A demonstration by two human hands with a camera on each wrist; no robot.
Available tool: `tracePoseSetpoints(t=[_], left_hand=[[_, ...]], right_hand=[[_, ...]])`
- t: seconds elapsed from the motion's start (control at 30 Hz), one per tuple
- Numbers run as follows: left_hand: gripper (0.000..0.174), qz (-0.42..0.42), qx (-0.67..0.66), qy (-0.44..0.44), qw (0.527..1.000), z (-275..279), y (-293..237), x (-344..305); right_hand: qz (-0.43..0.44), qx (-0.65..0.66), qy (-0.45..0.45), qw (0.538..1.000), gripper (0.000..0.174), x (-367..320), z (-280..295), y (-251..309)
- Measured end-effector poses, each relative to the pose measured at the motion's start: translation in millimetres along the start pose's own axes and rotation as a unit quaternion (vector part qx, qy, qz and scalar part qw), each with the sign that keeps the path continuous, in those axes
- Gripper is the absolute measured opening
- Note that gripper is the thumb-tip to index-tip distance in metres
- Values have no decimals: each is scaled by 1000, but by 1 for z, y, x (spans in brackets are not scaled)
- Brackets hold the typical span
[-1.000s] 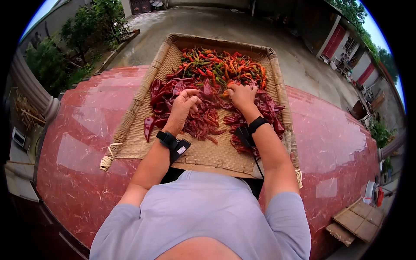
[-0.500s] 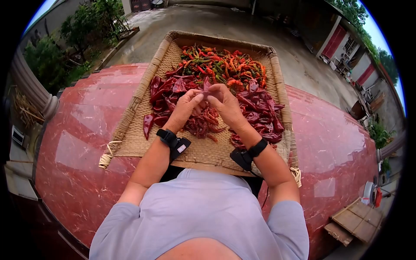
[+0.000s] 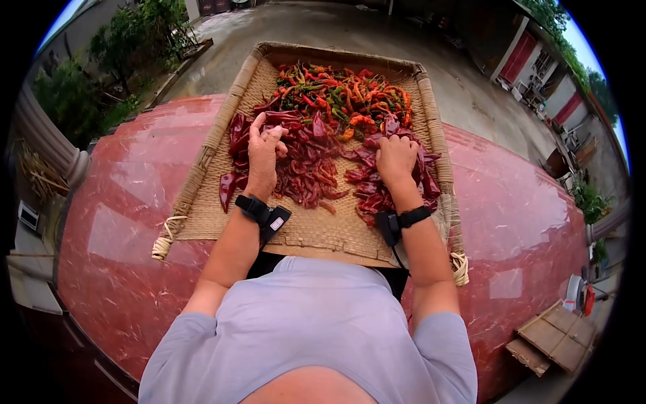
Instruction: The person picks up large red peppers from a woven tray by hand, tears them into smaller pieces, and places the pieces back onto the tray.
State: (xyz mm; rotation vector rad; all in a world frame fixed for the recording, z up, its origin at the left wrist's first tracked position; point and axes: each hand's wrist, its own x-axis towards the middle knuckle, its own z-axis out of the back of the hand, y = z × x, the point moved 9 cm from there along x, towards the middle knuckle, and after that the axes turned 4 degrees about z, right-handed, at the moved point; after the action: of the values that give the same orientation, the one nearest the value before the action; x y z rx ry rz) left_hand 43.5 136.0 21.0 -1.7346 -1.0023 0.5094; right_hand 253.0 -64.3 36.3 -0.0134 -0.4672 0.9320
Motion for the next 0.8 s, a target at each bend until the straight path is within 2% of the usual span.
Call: tracePoseSetpoints(t=[0.03, 0.1, 0.13, 0.2, 0.3, 0.37, 0.43, 0.5, 0.53, 0.57, 0.63, 0.67, 0.77, 0.8], left_hand=[[53, 2, 13, 12, 1000, -2, 3, 2], [40, 30, 44, 65, 996, -11, 10, 1], [36, 25, 57, 85, 994, -18, 6, -3], [39, 67, 74, 140, 985, -33, 8, -10], [40, 111, 116, 227, 961, -53, 20, -22], [33, 107, 125, 275, 947, -67, 19, -35], [19, 101, 134, 281, 945, -64, 23, -34], [17, 88, 145, 257, 952, -57, 22, -28], [20, 88, 132, 219, 963, -51, 21, -24], [21, 80, 121, 178, 973, -43, 20, -19], [23, 62, 97, 99, 988, -26, 17, -10], [26, 66, 77, 68, 993, -18, 19, -6], [56, 0, 1, -5, 1000, -4, -3, -4], [68, -12, 15, -14, 1000, 0, -6, -4]], right_hand=[[-5, 33, -44, 998, 18, -1, 8, -1], [-13, 97, -131, 987, 17, -6, 23, -1], [-4, 205, -115, 972, 17, -6, 27, 5], [13, 413, -78, 907, 19, -7, 43, 21], [97, 491, 15, 866, 22, -15, 59, 63], [143, 527, -3, 837, 22, -21, 68, 83], [126, 533, 56, 835, 25, -21, 60, 89], [64, 549, 34, 833, 29, -21, 54, 76], [46, 547, -27, 835, 33, -21, 55, 65], [49, 447, -91, 889, 27, -21, 59, 53], [49, 295, -121, 947, 23, -25, 48, 40], [42, 253, -125, 958, 24, -27, 41, 35], [22, 165, -105, 980, 32, -34, 28, 28], [19, 134, -96, 986, 33, -34, 25, 27]])
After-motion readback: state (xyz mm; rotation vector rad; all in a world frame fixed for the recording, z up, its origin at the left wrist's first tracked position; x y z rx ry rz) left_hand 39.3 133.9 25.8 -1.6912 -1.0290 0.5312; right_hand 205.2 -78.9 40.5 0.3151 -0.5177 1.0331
